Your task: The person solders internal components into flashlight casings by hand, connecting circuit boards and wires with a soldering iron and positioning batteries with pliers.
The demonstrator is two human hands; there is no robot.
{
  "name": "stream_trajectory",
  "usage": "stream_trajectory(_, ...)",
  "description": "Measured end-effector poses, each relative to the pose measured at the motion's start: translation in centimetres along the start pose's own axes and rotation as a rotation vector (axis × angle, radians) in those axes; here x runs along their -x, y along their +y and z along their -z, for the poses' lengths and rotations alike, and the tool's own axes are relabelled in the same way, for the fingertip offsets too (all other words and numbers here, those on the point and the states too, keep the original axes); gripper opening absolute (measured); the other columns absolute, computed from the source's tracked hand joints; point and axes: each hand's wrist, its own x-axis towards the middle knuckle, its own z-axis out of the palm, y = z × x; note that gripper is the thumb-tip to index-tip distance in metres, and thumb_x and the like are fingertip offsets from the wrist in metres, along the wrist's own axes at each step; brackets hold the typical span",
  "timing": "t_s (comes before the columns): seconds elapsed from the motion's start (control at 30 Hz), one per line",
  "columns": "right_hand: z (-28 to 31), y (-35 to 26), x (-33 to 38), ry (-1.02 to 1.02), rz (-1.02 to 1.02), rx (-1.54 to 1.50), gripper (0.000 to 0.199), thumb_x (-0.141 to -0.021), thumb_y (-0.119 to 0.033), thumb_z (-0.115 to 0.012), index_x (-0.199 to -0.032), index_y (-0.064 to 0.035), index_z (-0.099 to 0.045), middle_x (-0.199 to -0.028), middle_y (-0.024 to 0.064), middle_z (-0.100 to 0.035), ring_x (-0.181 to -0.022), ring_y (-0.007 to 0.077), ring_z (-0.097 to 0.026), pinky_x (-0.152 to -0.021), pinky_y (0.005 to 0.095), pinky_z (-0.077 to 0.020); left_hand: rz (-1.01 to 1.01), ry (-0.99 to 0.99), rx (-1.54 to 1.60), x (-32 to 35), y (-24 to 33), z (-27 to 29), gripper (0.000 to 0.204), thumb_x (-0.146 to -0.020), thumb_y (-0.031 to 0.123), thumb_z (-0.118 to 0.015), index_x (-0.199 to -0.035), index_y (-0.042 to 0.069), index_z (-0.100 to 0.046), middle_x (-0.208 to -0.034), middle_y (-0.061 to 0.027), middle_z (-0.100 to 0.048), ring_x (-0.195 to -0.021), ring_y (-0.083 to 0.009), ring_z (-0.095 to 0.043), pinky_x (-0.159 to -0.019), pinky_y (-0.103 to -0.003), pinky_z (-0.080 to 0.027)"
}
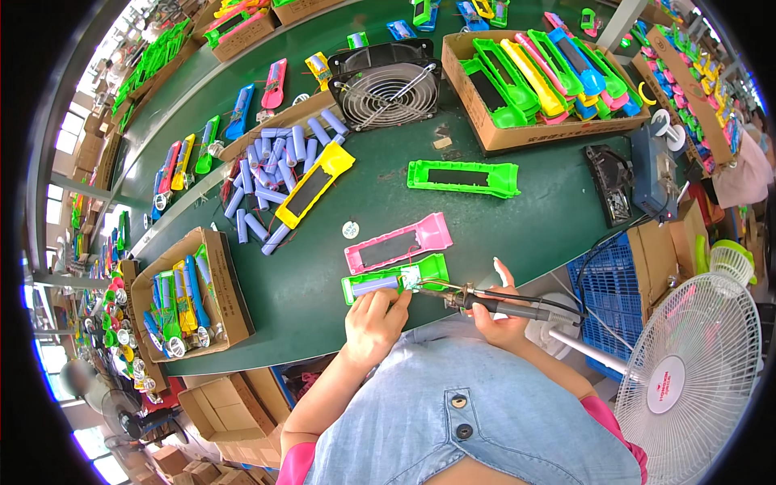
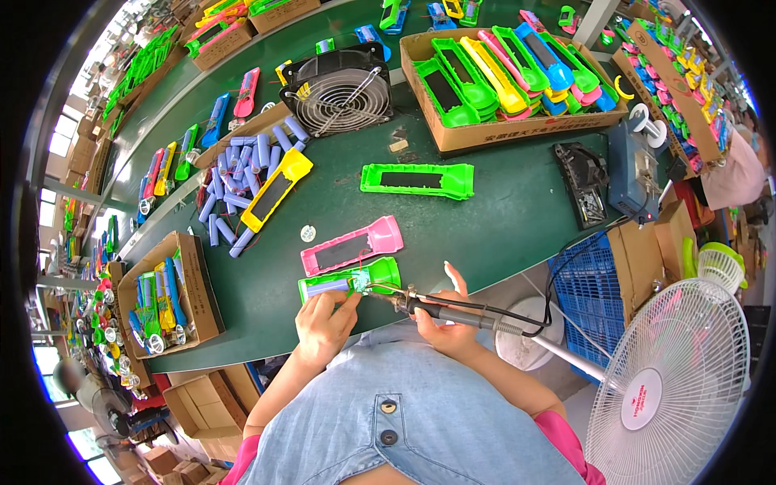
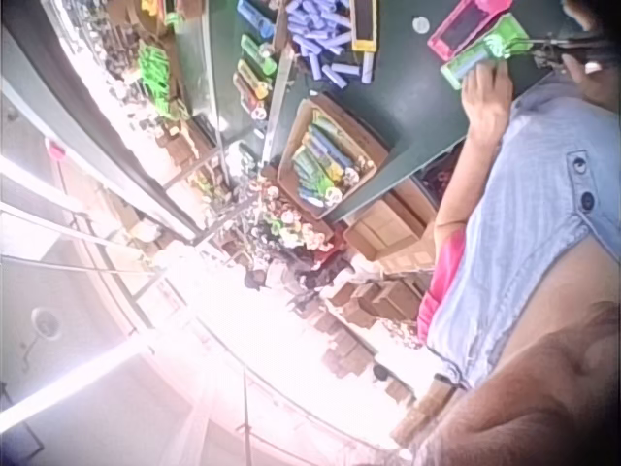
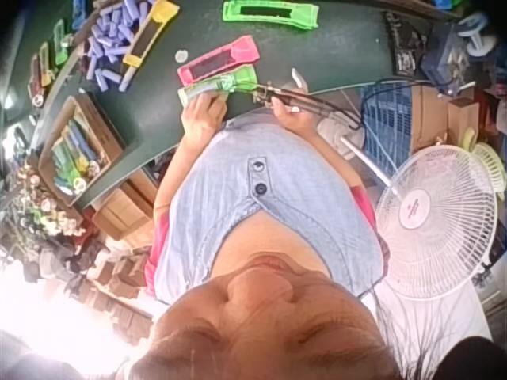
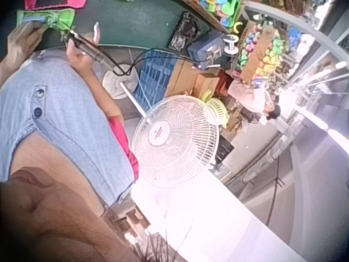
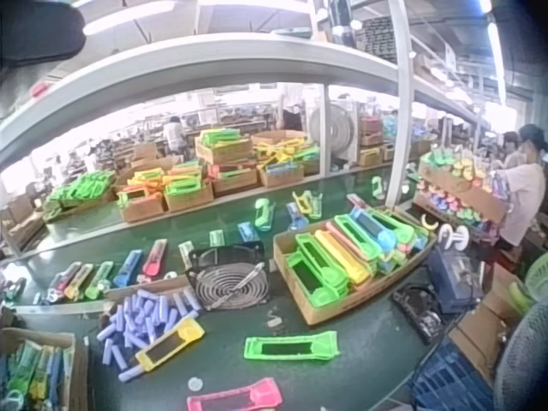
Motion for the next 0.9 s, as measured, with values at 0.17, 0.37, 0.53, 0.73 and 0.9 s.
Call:
stream_trajectory(0.17, -0.4, -0.1, 0.6, 0.08, -0.06, -0.057, 0.02, -0.074, -0.001, -0.065, -0.092, -0.0024, -0.057, -0.066, 0.0024, -0.062, -0.062, 0.0119, -0.063, -0.104, 0.0541, -0.0233, -0.005, -0.01, -0.006, -0.1, 0.0, 0.1, 0.027, -0.059, 0.002, -0.064, -0.086, 0.004, -0.065, -0.073, -0.0027, -0.05, -0.063, -0.0167, -0.053, -0.056, -0.029, -0.045)
stream_trajectory(0.37, 0.4, -0.2, 0.3, 0.126, -0.1, -0.05, 0.017, -0.076, -0.002, -0.064, -0.092, -0.002, -0.059, -0.069, 0.0033, -0.062, -0.065, 0.0123, -0.064, -0.104, 0.0563, -0.0228, -0.01, -0.002, -0.018, 0.0, 0.1, 0.0, 0.027, -0.059, 0.002, -0.064, -0.087, 0.004, -0.065, -0.073, -0.003, -0.05, -0.063, -0.0166, -0.053, -0.056, -0.029, -0.045)
stream_trajectory(0.53, 0.4, -0.2, 0.5, 0.183, -0.114, -0.081, 0.018, -0.075, -0.003, -0.066, -0.092, -0.0022, -0.059, -0.07, 0.0033, -0.063, -0.063, 0.0125, -0.063, -0.104, 0.0556, -0.0212, -0.022, 0.003, -0.045, 0.2, 0.1, -0.3, 0.028, -0.059, 0.002, -0.064, -0.087, 0.004, -0.065, -0.074, -0.0031, -0.05, -0.064, -0.0162, -0.054, -0.056, -0.029, -0.045)
stream_trajectory(0.73, 2.8, -1.3, -1.7, 0.017, 0.02, 0.138, 0.013, -0.078, -0.004, -0.061, -0.09, -0.001, -0.058, -0.069, 0.0055, -0.064, -0.065, 0.0146, -0.063, -0.104, 0.0536, -0.0222, 0.214, 0.203, 0.031, -0.5, -1.5, 0.7, 0.027, -0.069, 0.004, -0.066, -0.095, 0.006, -0.066, -0.079, -0.0073, -0.054, -0.071, -0.022, -0.055, -0.061, -0.033, -0.045)
stream_trajectory(0.9, 4.7, -0.5, -6.1, -0.027, 0.143, 0.455, 0.016, -0.076, -0.007, -0.065, -0.091, -0.0018, -0.06, -0.072, 0.0042, -0.067, -0.065, 0.0155, -0.063, -0.101, 0.0447, -0.0292, 0.427, -0.167, -0.127, -2.8, -7.1, 0.3, 0.029, -0.068, 0.001, -0.061, -0.096, 0.005, -0.066, -0.082, -0.0123, -0.055, -0.075, -0.0284, -0.057, -0.064, -0.037, -0.048)
